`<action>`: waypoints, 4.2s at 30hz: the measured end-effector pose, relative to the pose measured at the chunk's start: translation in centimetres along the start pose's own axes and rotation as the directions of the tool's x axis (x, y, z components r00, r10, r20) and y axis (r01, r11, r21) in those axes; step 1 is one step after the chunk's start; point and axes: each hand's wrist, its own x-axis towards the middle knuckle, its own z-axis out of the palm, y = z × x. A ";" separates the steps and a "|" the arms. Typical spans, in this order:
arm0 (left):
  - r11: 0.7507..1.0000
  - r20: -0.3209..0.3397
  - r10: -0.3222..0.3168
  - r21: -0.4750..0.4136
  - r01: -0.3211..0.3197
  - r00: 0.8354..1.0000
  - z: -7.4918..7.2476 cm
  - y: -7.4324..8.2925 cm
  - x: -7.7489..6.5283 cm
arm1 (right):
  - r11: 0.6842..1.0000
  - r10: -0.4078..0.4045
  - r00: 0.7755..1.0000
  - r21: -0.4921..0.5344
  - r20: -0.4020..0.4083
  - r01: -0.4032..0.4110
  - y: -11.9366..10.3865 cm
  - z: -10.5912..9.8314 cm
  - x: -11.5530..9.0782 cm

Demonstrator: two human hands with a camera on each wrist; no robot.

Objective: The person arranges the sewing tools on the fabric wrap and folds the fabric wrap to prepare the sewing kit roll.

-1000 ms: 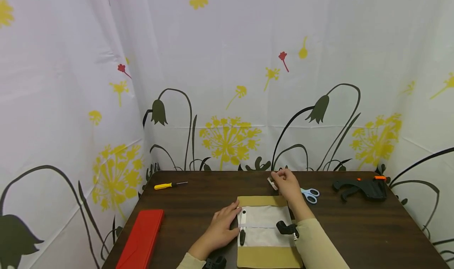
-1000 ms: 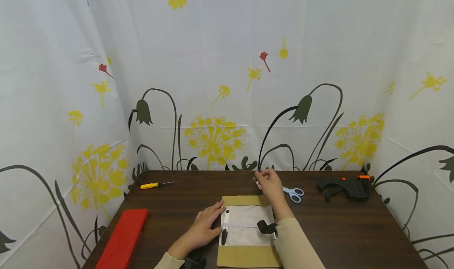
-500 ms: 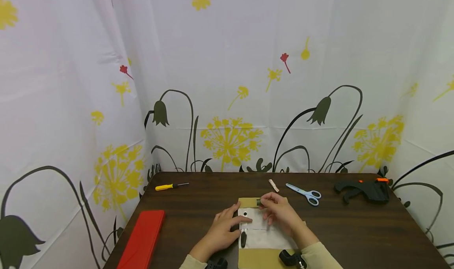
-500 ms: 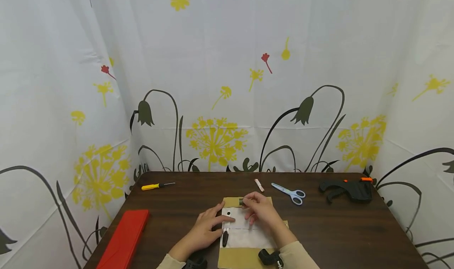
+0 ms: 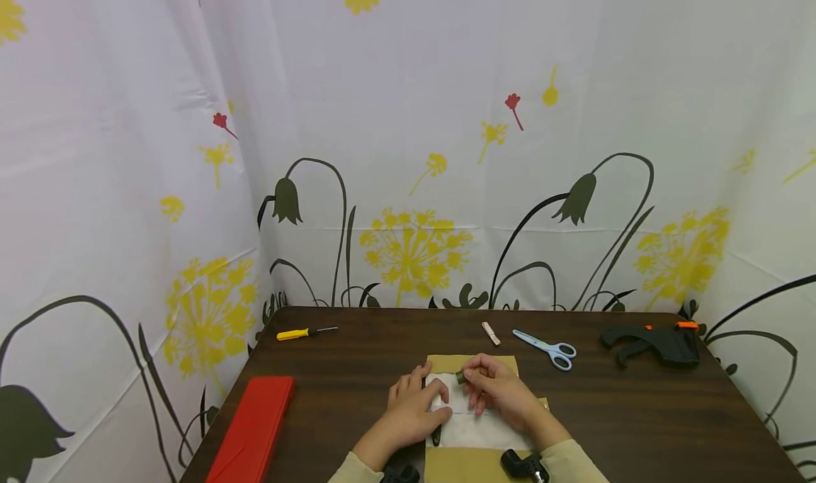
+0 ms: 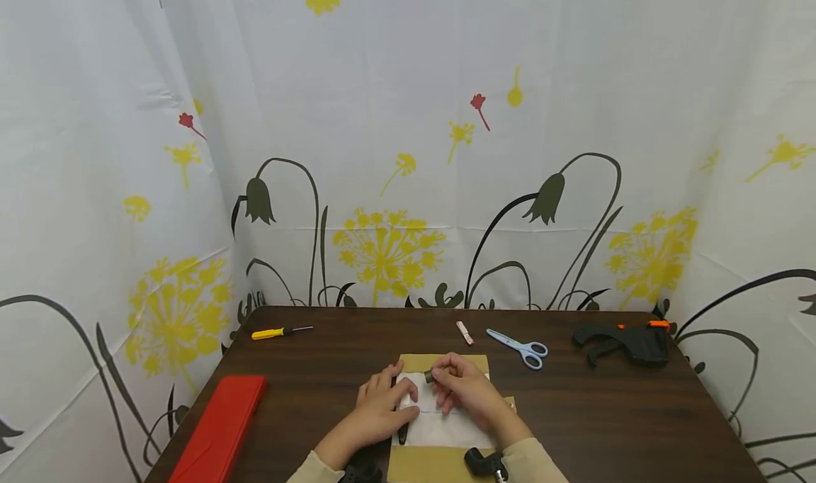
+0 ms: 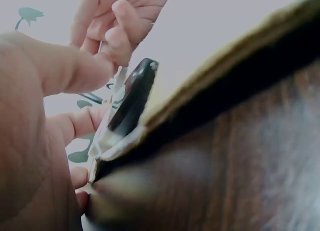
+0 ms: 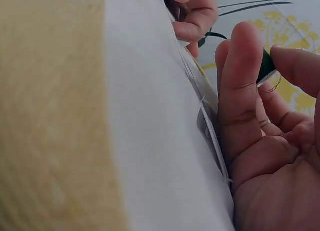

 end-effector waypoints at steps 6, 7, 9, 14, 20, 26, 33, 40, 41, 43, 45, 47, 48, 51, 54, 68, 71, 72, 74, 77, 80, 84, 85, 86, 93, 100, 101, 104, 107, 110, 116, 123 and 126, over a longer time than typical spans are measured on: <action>1.000 -0.020 0.028 -0.005 -0.028 0.999 0.1 -0.3 -0.3 | 1.000 -0.013 1.000 -0.021 0.000 0.013 0.1 0.2 -0.1; 0.999 -0.024 0.035 -0.007 -0.036 0.999 0.1 -0.3 -0.4 | 1.000 -0.010 1.000 -0.028 0.002 0.011 0.0 0.2 -0.1; 0.999 -0.031 0.048 -0.006 -0.048 0.998 0.0 -0.3 -0.3 | 0.999 -0.007 1.000 -0.039 0.007 0.007 -0.1 0.2 -0.2; 0.998 -0.062 0.045 -0.047 -0.048 0.997 0.0 -0.3 -0.2 | 0.998 -0.016 1.000 -0.067 0.025 0.017 -0.4 0.4 -0.2; 0.995 -0.051 0.036 -0.091 -0.040 0.998 0.0 -0.6 -0.3 | 0.995 -0.005 0.999 -0.097 0.043 0.009 -0.4 0.6 -0.2; 0.994 -0.045 0.054 -0.089 -0.058 0.998 0.5 -1.3 -0.7 | 0.993 0.012 0.999 -0.116 0.045 -0.007 0.0 0.9 -0.4; 0.984 -0.082 0.102 -0.137 -0.112 0.991 0.2 -1.5 -0.4 | 0.965 0.006 1.000 -0.264 -0.011 -0.009 -0.2 0.9 -0.3; 0.978 -0.101 0.112 -0.165 -0.128 0.988 0.2 -1.7 0.0 | 0.926 -0.010 1.000 -0.377 -0.013 0.004 -0.8 0.8 -0.2; 0.978 -0.093 0.102 -0.173 -0.117 0.990 0.0 -1.5 0.0 | 0.922 -0.013 1.000 -0.386 -0.001 0.011 -0.9 0.8 -0.2; 0.981 -0.083 0.081 -0.171 -0.095 0.993 -0.1 -1.3 0.0 | 0.910 -0.022 1.000 -0.414 0.019 0.028 -0.9 0.7 -0.1; 0.982 -0.083 0.071 -0.169 -0.085 0.994 -0.2 -1.2 0.0 | 0.898 -0.030 0.999 -0.439 0.035 0.042 -0.9 0.6 -0.1; 0.983 -0.086 0.062 -0.167 -0.075 0.994 -0.1 -1.1 -0.1 | 0.882 -0.046 0.998 -0.466 0.048 0.063 -0.8 0.6 -0.1; 0.983 -0.094 0.068 -0.165 -0.083 0.993 -0.1 -1.1 -0.1 | 0.874 -0.053 0.997 -0.480 0.052 0.071 -0.8 0.6 -0.1; 0.983 -0.100 0.063 -0.167 -0.079 0.993 0.0 -1.2 -0.1 | 0.858 -0.064 0.996 -0.507 0.062 0.087 -0.9 0.7 -0.2; 0.980 -0.111 0.073 -0.174 -0.092 0.991 0.0 -1.2 -0.1 | 0.857 -0.054 0.996 -0.509 0.069 0.081 -1.0 0.8 -0.2; 0.973 -0.172 0.080 -0.201 -0.114 0.982 0.0 -0.9 -0.5 | 0.836 -0.040 0.996 -0.544 0.073 0.074 -1.4 1.2 -0.4; 0.976 -0.180 0.082 -0.185 -0.116 0.980 0.1 -0.7 -0.3 | 0.836 -0.039 0.996 -0.543 0.080 0.077 -1.6 1.3 -0.5; 0.977 -0.181 0.080 -0.180 -0.113 0.980 0.1 -0.8 -0.3 | 0.835 -0.039 0.996 -0.545 0.082 0.078 -1.7 1.3 -0.5; 0.978 -0.190 0.086 -0.170 -0.119 0.978 0.3 -0.9 -0.2 | 0.833 -0.037 0.995 -0.548 0.088 0.080 -1.7 1.3 -0.6; 0.978 -0.215 0.097 -0.161 -0.133 0.972 0.7 -1.1 -0.1 | 0.826 -0.038 0.994 -0.557 0.100 0.088 -1.6 1.2 -0.6; 0.976 -0.240 0.118 -0.149 -0.156 0.964 0.9 -1.2 0.0 | 0.822 -0.044 0.992 -0.560 0.116 0.102 -1.4 0.9 -0.5; 0.980 -0.227 0.100 -0.146 -0.135 0.969 0.8 -0.9 0.0 | 0.814 -0.042 0.990 -0.569 0.138 0.114 -1.3 0.6 -0.4; 0.981 -0.217 0.093 -0.146 -0.126 0.972 0.8 -0.8 0.0 | 0.811 -0.041 0.989 -0.573 0.143 0.116 -1.3 0.5 -0.4; 0.982 -0.210 0.077 -0.151 -0.110 0.975 0.8 -0.8 0.1 | 0.808 -0.040 0.988 -0.577 0.146 0.118 -1.4 0.5 -0.4; 0.984 -0.228 0.087 -0.133 -0.120 0.970 0.8 -1.0 0.1 | 0.805 -0.064 0.982 -0.573 0.177 0.155 -1.4 0.6 -0.3; 0.982 -0.249 0.119 -0.116 -0.152 0.961 1.3 -1.5 -0.1 | 0.782 -0.037 0.983 -0.607 0.182 0.142 -1.1 0.4 -0.3; 0.981 -0.253 0.122 -0.114 -0.155 0.960 1.4 -1.5 -0.1 | 0.780 -0.036 0.982 -0.609 0.184 0.143 -1.1 0.4 -0.3; 0.980 -0.268 0.126 -0.114 -0.162 0.955 1.4 -1.4 0.0 | 0.773 -0.039 0.981 -0.616 0.190 0.150 -1.1 0.4 -0.2; 0.982 -0.272 0.118 -0.108 -0.152 0.955 1.4 -1.3 0.0 | 0.767 -0.043 0.979 -0.622 0.197 0.159 -1.1 0.4 -0.2; 0.985 -0.259 0.107 -0.107 -0.138 0.960 1.2 -1.1 -0.1 | 0.772 -0.043 0.980 -0.616 0.196 0.157 -1.0 0.5 -0.2; 0.990 -0.202 0.078 -0.101 -0.099 0.976 0.7 -0.6 -0.1 | 0.812 -0.009 0.991 -0.578 0.136 0.087 -1.1 0.8 -0.4; 0.990 -0.235 0.109 -0.066 -0.128 0.966 1.4 -1.3 0.1 | 0.772 -0.038 0.990 -0.625 0.134 0.114 -1.3 0.9 -0.5; 0.988 -0.256 0.122 -0.058 -0.141 0.959 1.7 -1.5 0.1 | 0.778 -0.035 0.989 -0.617 0.142 0.116 -1.2 0.9 -0.5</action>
